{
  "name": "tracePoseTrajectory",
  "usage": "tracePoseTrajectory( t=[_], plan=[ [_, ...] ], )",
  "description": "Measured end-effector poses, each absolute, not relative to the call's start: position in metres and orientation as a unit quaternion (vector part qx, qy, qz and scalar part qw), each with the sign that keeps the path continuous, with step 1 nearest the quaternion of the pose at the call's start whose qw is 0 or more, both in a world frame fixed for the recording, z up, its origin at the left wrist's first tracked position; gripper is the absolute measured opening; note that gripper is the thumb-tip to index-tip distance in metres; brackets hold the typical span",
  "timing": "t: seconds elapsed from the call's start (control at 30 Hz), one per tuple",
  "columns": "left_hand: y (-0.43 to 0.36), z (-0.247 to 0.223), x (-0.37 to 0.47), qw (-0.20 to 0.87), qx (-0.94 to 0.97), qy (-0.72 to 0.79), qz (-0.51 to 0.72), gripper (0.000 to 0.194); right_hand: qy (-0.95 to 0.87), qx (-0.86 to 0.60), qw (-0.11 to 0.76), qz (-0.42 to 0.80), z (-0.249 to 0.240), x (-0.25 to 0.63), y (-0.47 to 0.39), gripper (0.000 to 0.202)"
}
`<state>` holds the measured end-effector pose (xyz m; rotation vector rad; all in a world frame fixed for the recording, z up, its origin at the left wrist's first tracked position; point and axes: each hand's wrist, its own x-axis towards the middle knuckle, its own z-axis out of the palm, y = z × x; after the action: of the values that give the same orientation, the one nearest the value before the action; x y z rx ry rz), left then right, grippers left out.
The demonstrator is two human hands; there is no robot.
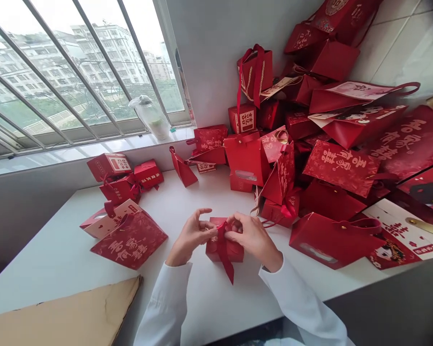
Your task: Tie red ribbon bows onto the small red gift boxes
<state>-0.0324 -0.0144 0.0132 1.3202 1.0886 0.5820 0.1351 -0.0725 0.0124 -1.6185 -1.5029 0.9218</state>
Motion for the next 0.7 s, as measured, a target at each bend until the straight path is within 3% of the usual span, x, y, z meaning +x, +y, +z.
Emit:
tracePoseTrajectory(
  t=[0.17,0.37,0.6,0.7],
  plan=[
    [-0.018,0.014,-0.030,0.605,0.579,0.479,0.263,0.071,-0.588,-0.610,0.385,0.366,0.018,0.141,-0.070,0.020],
    [-0.019,0.011,-0.030,0.585,0.592,0.484,0.271,0.071,-0.622,-0.595,0.388,0.329,0.013,0.141,-0.065,0.012],
    [-0.032,0.018,-0.035,0.582,0.624,0.446,0.272,0.054,-0.598,-0.576,0.409,0.379,0.012,0.147,-0.072,0.017],
    [-0.043,0.019,-0.033,0.541,0.652,0.450,0.281,0.060,-0.600,-0.569,0.407,0.389,0.012,0.145,-0.073,0.018]
  ],
)
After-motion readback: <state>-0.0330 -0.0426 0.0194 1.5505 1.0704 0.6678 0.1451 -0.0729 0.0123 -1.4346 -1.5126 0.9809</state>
